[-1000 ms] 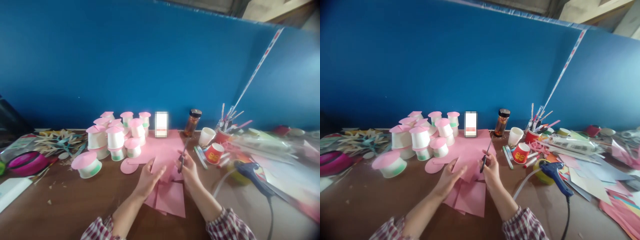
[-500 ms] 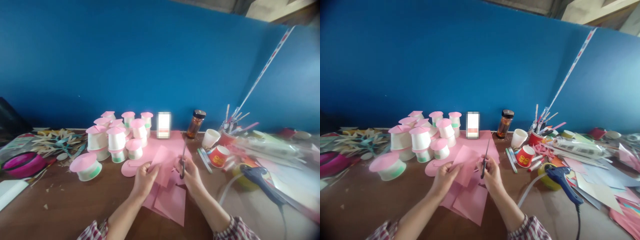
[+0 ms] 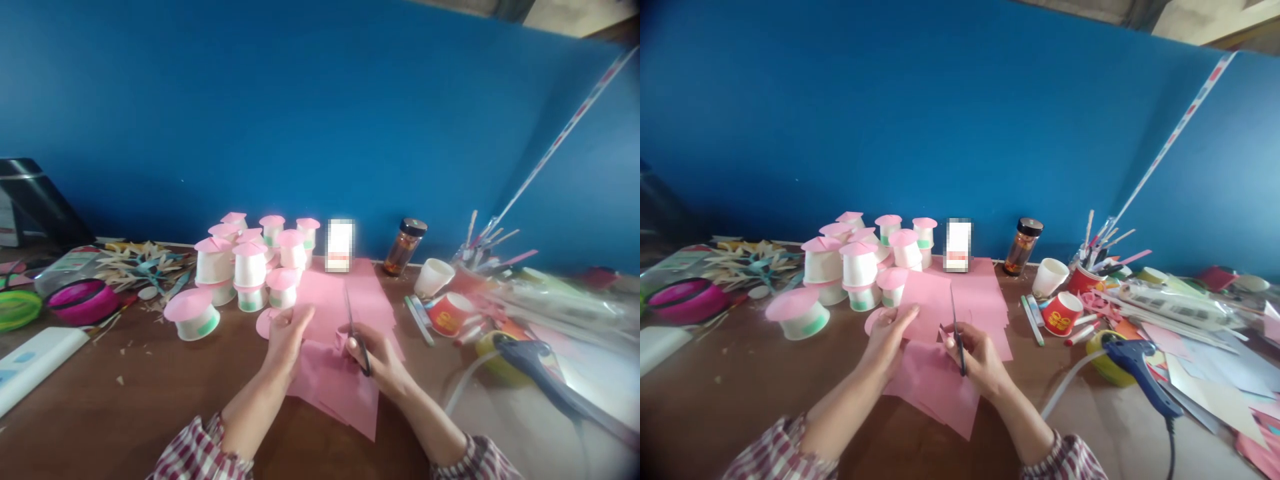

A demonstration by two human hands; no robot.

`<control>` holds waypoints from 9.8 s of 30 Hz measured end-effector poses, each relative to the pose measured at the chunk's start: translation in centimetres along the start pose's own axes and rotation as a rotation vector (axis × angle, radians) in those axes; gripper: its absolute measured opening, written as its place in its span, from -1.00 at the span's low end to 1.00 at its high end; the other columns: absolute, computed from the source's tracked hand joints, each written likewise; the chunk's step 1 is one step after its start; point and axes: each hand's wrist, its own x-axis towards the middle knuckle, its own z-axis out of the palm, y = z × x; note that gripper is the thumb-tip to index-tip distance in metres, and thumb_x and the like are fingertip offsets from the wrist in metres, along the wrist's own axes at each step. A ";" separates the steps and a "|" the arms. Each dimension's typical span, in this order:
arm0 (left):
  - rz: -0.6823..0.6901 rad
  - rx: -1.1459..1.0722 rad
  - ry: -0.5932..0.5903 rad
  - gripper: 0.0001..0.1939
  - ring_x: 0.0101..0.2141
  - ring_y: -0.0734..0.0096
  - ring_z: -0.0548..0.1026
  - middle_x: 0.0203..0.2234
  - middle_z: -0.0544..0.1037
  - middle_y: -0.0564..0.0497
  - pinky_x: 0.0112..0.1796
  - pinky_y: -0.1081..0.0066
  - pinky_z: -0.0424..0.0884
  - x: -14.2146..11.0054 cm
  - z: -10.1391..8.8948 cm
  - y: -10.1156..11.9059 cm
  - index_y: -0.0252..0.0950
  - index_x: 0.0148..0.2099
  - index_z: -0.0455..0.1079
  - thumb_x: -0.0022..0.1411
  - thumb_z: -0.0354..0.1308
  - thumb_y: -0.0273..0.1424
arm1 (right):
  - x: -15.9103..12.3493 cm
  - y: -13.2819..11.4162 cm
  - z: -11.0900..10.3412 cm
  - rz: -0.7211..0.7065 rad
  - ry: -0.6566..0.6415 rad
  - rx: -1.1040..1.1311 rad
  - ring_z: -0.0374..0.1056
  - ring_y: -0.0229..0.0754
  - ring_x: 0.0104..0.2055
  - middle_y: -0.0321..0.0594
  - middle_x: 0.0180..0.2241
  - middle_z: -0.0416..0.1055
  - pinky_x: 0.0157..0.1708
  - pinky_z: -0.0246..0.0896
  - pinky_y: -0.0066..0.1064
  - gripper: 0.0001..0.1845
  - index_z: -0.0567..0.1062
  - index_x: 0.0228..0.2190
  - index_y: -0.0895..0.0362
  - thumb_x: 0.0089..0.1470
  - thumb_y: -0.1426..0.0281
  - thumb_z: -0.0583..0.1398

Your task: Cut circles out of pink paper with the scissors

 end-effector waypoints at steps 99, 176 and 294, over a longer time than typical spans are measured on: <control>-0.107 -0.023 -0.126 -0.66 -0.51 0.24 0.49 -0.60 0.51 -0.06 -0.47 0.31 0.39 -1.0 0.6 -1.5 -0.41 -0.40 0.46 -0.06 0.31 -0.19 | 0.2 -0.5 -0.2 -0.020 0.099 0.001 0.05 -0.37 -0.60 -0.36 -0.64 0.17 -0.63 -0.07 -0.52 -0.59 0.34 -0.59 0.20 -0.03 0.12 0.25; -0.082 0.097 -0.086 -0.64 -0.58 0.28 0.44 -0.70 0.46 0.00 -0.55 0.41 0.28 -0.2 0.4 -1.7 -0.37 -0.49 0.48 -0.24 0.38 -0.17 | 0.1 -0.6 -0.7 0.048 0.075 0.041 0.00 -0.35 -0.59 -0.39 -0.63 0.13 -0.60 -0.13 -0.49 -0.58 0.37 -0.56 0.18 -0.10 0.07 0.28; -0.060 0.291 -0.211 -0.65 -0.60 0.37 0.37 -0.68 0.40 0.03 -0.55 0.41 0.24 -0.3 -0.2 0.6 -0.32 -0.58 0.30 -0.12 0.31 -0.17 | 0.2 0.3 -1.5 0.118 0.047 0.088 0.07 -0.37 -0.62 -0.39 -0.63 0.19 -0.62 0.01 -0.51 -0.64 0.51 -0.40 0.20 -0.12 0.14 0.31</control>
